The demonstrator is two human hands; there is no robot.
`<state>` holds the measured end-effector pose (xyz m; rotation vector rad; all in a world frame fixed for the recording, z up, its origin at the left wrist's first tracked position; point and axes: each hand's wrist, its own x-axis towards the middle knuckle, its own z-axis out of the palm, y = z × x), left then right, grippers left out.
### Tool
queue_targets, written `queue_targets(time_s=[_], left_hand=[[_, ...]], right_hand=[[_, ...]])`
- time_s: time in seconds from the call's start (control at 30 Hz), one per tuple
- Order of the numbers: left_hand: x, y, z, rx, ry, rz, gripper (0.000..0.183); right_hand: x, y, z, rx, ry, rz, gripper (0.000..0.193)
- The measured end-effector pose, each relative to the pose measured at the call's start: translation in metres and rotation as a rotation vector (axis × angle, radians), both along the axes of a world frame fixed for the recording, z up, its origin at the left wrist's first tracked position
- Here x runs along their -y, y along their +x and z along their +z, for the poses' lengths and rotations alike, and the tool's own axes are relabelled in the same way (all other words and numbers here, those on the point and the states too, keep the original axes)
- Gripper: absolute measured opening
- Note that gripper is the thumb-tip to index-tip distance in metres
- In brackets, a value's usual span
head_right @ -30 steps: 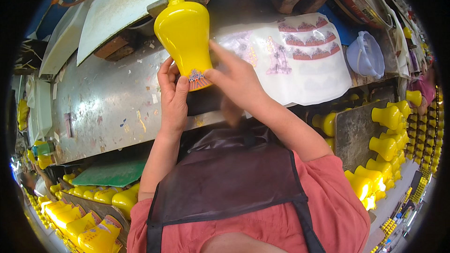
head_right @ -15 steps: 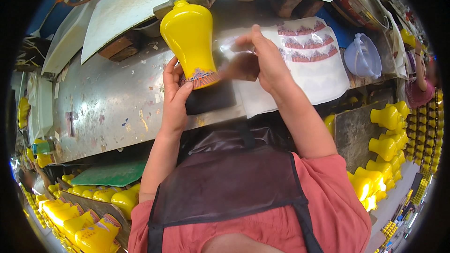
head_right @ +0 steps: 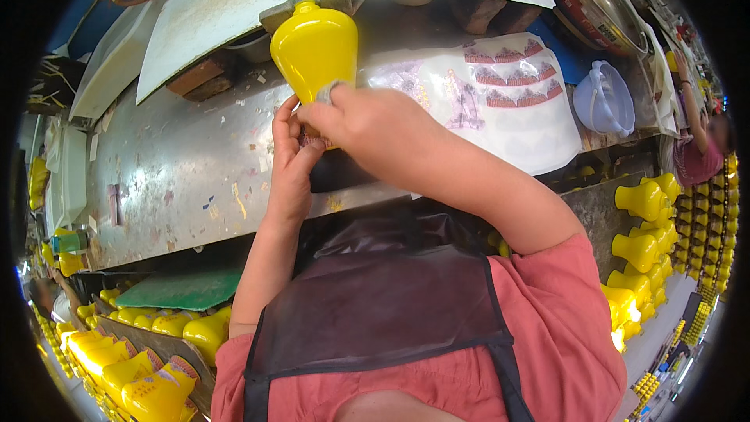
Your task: The person picks up a yellow plastic container and applies a printed label to its surface. They smooth the label with their fingers to remove air bubbles and ensure adhesion, then place the labeled container back on the work surface.
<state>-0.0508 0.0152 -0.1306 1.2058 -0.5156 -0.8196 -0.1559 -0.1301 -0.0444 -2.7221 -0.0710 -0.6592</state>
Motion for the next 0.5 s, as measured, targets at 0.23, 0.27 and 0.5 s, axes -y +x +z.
queue_targets(time_s=[0.23, 0.27, 0.5], left_hand=[[-0.027, -0.025, -0.001, 1.308, 0.279, 0.300, 0.061], [-0.028, -0.031, -0.003, 1.328, 0.310, 0.294, 0.065], [-0.026, -0.037, -0.021, 1.286, 0.347, 0.284, 0.077]], right_hand=[[0.007, -0.015, -0.020, 0.076, 0.143, -0.070, 0.037], [0.008, -0.017, -0.026, 0.094, 0.185, -0.059, 0.037], [0.007, -0.034, -0.056, 0.172, 0.541, -0.233, 0.033]])
